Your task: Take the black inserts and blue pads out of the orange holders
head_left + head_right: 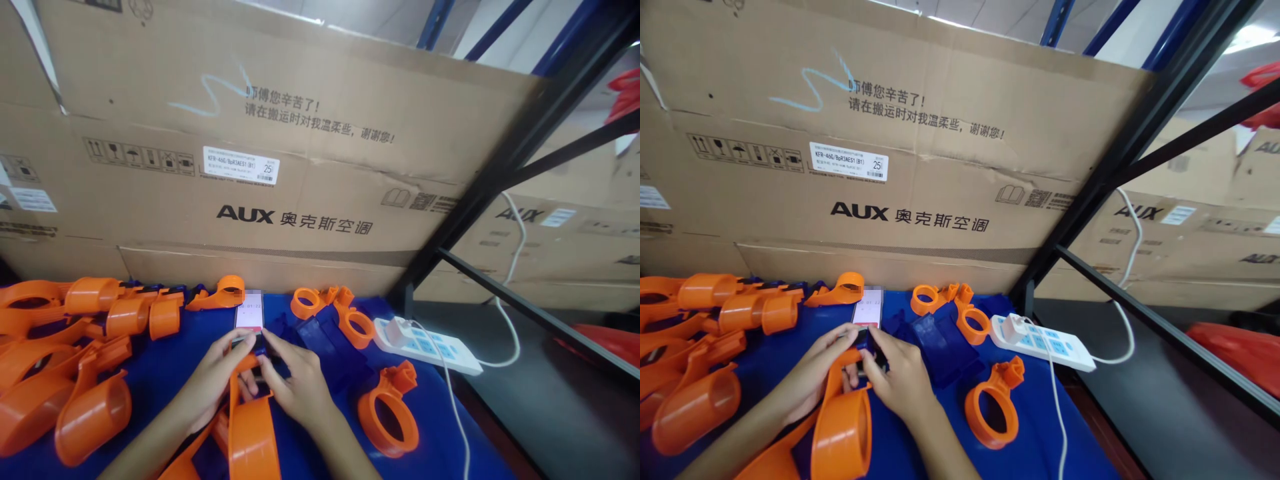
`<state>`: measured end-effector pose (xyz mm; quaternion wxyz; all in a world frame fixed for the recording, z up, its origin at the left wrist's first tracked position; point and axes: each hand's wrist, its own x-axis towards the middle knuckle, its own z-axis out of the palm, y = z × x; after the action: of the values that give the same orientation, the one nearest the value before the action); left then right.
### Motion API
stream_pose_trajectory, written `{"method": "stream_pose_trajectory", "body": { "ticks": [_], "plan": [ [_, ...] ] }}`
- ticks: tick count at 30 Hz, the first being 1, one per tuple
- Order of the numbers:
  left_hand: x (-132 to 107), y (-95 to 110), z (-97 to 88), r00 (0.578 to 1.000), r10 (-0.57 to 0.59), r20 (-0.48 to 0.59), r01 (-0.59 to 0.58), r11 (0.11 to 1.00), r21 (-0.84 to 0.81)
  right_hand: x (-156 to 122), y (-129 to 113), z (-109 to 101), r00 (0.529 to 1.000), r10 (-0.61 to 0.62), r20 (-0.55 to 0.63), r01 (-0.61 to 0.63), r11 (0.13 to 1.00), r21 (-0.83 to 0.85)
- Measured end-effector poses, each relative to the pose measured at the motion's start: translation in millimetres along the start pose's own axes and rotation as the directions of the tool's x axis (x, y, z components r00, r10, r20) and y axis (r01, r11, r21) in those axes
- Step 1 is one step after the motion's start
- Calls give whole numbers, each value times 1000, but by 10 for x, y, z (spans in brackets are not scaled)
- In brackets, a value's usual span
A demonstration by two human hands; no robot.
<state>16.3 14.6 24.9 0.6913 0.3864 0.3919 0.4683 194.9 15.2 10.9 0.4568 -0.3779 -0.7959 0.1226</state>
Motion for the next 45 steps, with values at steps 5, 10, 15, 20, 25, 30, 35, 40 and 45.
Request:
{"method": "stream_pose_trajectory", "body": {
  "ticks": [5,10,15,20,25,30,35,40,45],
  "plan": [
    [4,10,-58,989,113,95,-128,977,171,-55,11,61,1000,-6,29,6,1000,17],
    [36,37,-161,983,72,169,-96,986,138,-26,-40,12,997,75,33,-77,993,90],
    [0,181,-197,965,-51,259,53,999,-1,77,-74,-123,940,333,-75,-307,920,242],
    [19,267,-196,999,12,52,-8,997,-80,125,133,-268,857,419,-301,-419,906,68],
    [60,215,-226,996,-65,-53,56,986,-157,94,363,-287,871,456,-184,-489,839,-239],
    [46,199,-188,998,-32,-50,26,992,-125,80,447,-189,867,475,-149,-497,840,-216],
    [84,150,-172,1000,-2,-24,1,999,-51,75,332,-163,863,476,-171,-483,876,0],
    [84,66,-169,999,-41,26,42,999,-19,74,7,-68,960,275,-48,-260,943,210],
    [31,12,-103,996,-45,80,39,996,75,83,-147,44,982,163,94,-183,945,271]
  ]
}}
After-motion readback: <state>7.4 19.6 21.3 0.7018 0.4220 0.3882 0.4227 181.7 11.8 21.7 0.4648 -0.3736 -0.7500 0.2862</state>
